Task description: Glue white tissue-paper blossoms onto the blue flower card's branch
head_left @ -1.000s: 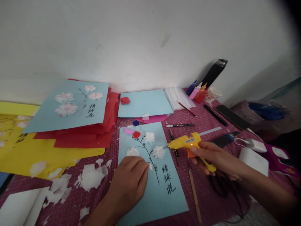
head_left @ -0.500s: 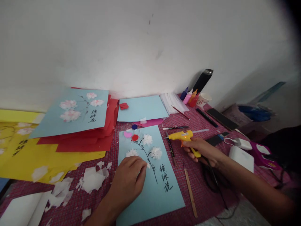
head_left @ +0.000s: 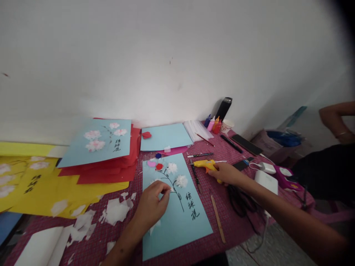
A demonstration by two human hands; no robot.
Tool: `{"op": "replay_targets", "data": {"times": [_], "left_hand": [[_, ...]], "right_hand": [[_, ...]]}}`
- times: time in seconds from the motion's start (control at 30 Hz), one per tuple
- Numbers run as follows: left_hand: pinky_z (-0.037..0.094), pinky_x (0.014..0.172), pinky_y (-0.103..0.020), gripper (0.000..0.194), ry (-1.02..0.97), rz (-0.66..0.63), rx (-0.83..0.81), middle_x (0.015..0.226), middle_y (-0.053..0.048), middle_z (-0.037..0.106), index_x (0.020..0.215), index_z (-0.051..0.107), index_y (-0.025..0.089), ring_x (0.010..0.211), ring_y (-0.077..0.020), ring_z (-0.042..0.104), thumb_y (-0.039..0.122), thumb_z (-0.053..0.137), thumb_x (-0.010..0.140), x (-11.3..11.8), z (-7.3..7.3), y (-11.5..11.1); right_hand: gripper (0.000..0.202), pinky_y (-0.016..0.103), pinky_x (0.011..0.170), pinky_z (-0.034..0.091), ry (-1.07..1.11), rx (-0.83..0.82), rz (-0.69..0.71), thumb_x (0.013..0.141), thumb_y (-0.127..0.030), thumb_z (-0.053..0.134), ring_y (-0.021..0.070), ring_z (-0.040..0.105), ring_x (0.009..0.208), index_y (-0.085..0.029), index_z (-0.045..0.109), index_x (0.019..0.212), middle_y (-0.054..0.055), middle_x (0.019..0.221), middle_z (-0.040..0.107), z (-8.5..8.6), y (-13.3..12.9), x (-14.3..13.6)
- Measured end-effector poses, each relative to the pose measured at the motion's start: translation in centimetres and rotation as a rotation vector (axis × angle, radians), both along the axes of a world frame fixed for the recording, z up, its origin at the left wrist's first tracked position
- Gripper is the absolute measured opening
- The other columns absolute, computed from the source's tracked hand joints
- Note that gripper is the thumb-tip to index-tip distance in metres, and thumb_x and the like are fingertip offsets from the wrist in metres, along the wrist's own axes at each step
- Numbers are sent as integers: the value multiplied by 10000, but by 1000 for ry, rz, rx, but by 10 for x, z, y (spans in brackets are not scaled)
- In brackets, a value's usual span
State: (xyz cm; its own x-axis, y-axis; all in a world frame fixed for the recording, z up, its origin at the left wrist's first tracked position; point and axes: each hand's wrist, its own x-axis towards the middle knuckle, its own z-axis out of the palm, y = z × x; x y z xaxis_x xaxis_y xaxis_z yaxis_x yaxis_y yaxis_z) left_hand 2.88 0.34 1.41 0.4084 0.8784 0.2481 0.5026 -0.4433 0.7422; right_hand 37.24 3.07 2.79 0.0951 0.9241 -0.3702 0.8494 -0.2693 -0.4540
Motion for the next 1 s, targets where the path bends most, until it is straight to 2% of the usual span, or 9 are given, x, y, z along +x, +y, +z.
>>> {"op": "replay_targets", "data": {"times": [0.13,0.27,0.37,0.53,0.7,0.83,0.93,1.0], "left_hand": [[472,789,-303,134,-15,7,-23,859,-12,682,851,657,210,829,-171,635,202,541,918,-1,-3,2],[478,788,-293,138,-57,27,-53,865,-11,699,849,676,214,838,-172,645,211,550,905,-2,-6,4],[482,786,-285,138,-87,38,-86,873,-11,716,848,689,215,844,-173,656,222,558,892,-2,-5,4],[486,752,-272,153,-137,50,-168,843,-10,723,843,708,210,799,-168,654,248,564,880,0,-1,5],[487,759,-280,157,-156,54,-180,850,-16,732,841,715,204,809,-176,656,265,575,879,0,3,3],[476,738,-272,151,-221,56,-235,830,-11,720,838,719,196,794,-167,646,271,593,875,0,1,4],[455,692,-259,152,-327,47,-358,808,-9,704,852,724,184,750,-153,620,304,631,867,1,-1,4],[433,659,-250,154,-416,53,-467,768,-3,685,853,724,174,708,-140,597,320,674,841,2,1,3]], "right_hand": [[272,300,683,470,-306,109,133,884,-405,599,249,712,810,-170,730,925,117,917,768,5,-1,-3],[271,315,686,433,-420,93,129,865,-352,579,277,708,841,-151,747,937,151,963,774,2,-5,-4],[240,297,672,403,-407,117,137,871,-300,562,251,699,825,-146,743,898,141,946,777,1,-8,-5],[254,275,636,372,-388,132,136,912,-303,534,210,693,775,-149,735,899,116,913,779,1,-15,-13],[259,286,659,386,-397,128,124,906,-317,550,242,711,837,-139,738,911,146,948,778,1,-15,-22],[306,289,668,401,-399,123,105,930,-415,568,255,714,849,-152,724,919,147,945,774,8,-19,-21],[339,296,679,426,-365,241,22,919,-491,593,261,704,829,-174,701,973,132,920,757,16,-33,-29],[278,306,714,453,-188,390,8,924,-455,578,248,684,828,-203,686,970,97,897,742,21,-46,-46]]}}
